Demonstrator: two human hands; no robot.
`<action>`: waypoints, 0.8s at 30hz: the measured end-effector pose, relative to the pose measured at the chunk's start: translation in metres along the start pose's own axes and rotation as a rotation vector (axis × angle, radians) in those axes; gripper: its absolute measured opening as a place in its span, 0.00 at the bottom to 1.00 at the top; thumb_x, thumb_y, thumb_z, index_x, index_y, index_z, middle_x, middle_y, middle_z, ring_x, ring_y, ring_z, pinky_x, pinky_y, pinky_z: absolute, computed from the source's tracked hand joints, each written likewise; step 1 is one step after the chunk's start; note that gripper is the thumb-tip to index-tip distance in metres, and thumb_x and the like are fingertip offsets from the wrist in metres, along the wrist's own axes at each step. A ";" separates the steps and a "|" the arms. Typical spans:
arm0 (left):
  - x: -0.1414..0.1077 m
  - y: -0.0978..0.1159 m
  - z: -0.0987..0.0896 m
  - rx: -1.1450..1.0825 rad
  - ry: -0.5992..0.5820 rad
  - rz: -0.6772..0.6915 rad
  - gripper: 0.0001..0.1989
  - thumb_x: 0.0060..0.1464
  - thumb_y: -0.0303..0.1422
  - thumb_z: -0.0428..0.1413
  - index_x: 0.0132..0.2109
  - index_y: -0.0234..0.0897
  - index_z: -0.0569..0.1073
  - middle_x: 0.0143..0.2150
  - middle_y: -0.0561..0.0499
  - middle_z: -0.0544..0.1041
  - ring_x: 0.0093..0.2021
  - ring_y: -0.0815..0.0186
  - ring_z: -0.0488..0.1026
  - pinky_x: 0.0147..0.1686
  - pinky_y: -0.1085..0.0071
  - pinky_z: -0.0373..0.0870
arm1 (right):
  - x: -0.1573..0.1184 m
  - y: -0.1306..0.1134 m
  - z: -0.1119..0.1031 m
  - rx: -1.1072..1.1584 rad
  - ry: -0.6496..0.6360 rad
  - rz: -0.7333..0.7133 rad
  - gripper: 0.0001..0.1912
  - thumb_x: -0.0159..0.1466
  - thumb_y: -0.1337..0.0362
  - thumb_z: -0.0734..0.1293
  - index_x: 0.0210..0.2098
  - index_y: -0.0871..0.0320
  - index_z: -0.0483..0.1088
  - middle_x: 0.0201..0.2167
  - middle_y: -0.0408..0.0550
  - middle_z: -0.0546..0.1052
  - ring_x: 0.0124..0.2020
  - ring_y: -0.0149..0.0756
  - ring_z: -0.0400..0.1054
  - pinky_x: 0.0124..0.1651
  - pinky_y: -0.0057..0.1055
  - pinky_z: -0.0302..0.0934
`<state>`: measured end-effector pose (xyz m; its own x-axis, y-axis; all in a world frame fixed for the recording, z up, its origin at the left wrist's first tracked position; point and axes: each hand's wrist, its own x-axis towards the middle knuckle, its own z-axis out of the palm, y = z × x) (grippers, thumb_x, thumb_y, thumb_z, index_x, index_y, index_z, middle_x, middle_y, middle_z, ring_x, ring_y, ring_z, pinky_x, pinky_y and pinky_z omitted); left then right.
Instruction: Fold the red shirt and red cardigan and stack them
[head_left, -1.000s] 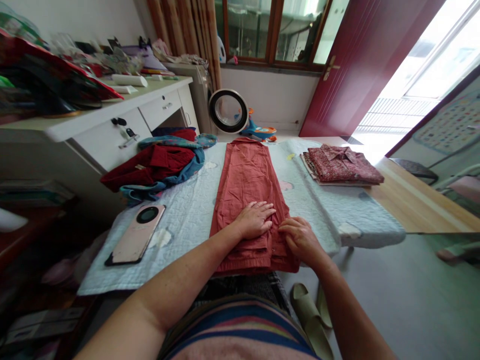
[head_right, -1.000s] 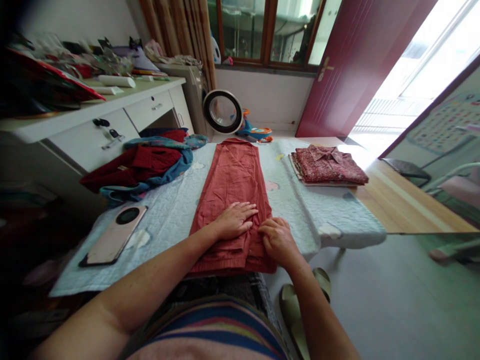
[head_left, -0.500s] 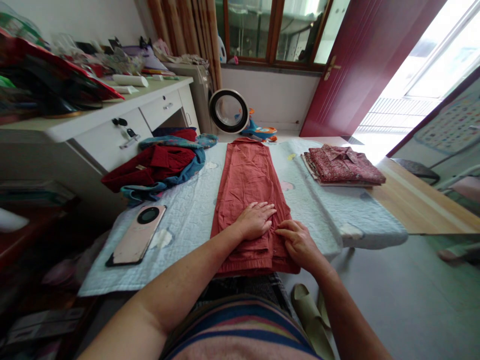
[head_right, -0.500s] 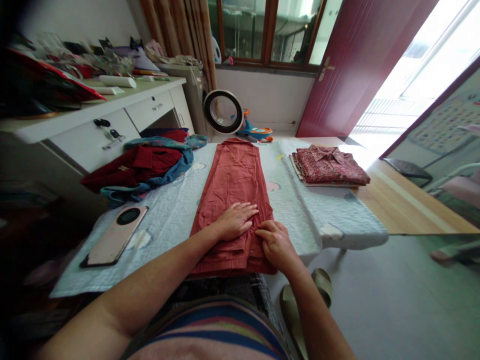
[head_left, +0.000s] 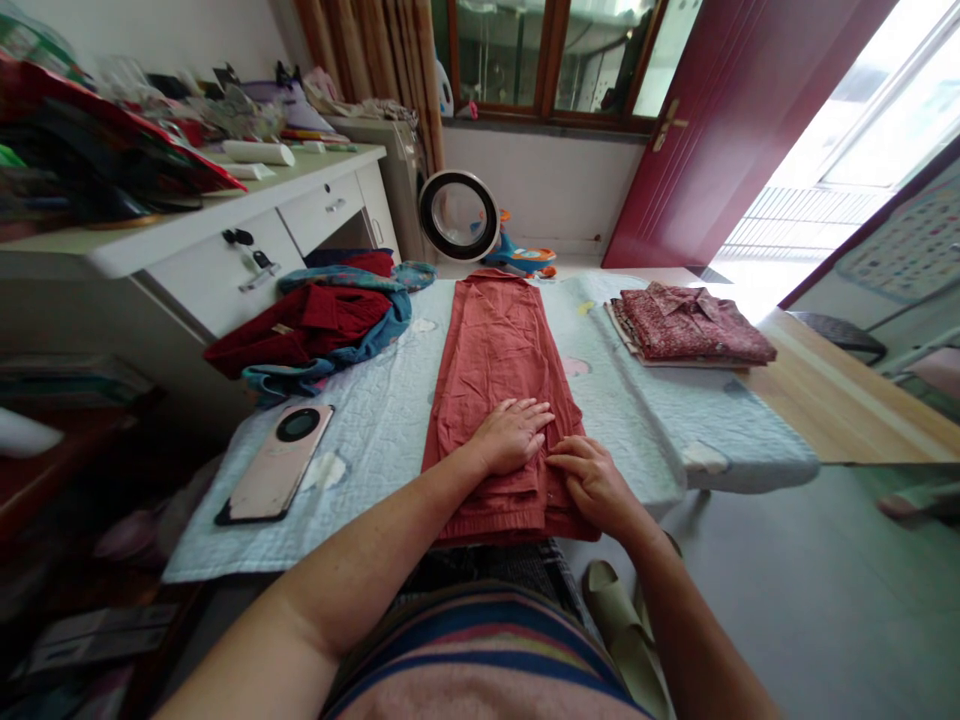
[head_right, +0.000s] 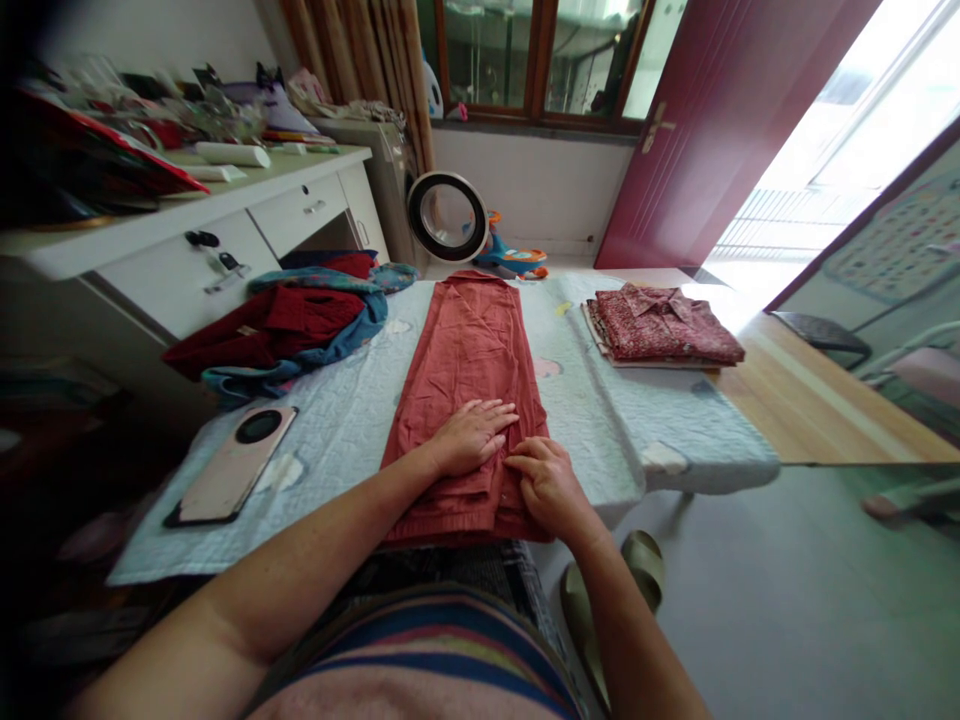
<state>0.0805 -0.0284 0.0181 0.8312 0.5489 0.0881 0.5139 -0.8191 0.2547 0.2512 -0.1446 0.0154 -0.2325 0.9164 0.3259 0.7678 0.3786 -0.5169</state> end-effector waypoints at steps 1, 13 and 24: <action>0.000 0.000 0.000 0.003 0.002 -0.002 0.24 0.65 0.39 0.43 0.65 0.41 0.63 0.70 0.50 0.59 0.69 0.59 0.54 0.66 0.54 0.48 | -0.002 0.000 -0.003 0.008 -0.023 -0.005 0.22 0.58 0.76 0.58 0.43 0.52 0.78 0.43 0.48 0.76 0.47 0.40 0.66 0.56 0.43 0.59; 0.000 0.001 -0.001 0.015 -0.012 0.000 0.24 0.65 0.39 0.43 0.65 0.41 0.63 0.70 0.49 0.60 0.69 0.58 0.54 0.66 0.53 0.48 | -0.002 -0.007 0.002 -0.019 -0.001 0.028 0.21 0.60 0.75 0.59 0.47 0.54 0.76 0.44 0.50 0.74 0.48 0.41 0.64 0.56 0.43 0.60; -0.001 -0.001 0.003 -0.009 0.021 -0.001 0.25 0.65 0.40 0.43 0.67 0.43 0.59 0.70 0.50 0.59 0.69 0.60 0.54 0.66 0.56 0.48 | -0.001 -0.013 -0.018 0.061 -0.061 0.024 0.21 0.60 0.75 0.58 0.41 0.51 0.78 0.41 0.47 0.76 0.45 0.38 0.67 0.53 0.39 0.62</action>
<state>0.0796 -0.0287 0.0148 0.8262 0.5530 0.1076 0.5126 -0.8172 0.2635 0.2521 -0.1534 0.0362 -0.2520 0.9307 0.2652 0.7362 0.3623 -0.5716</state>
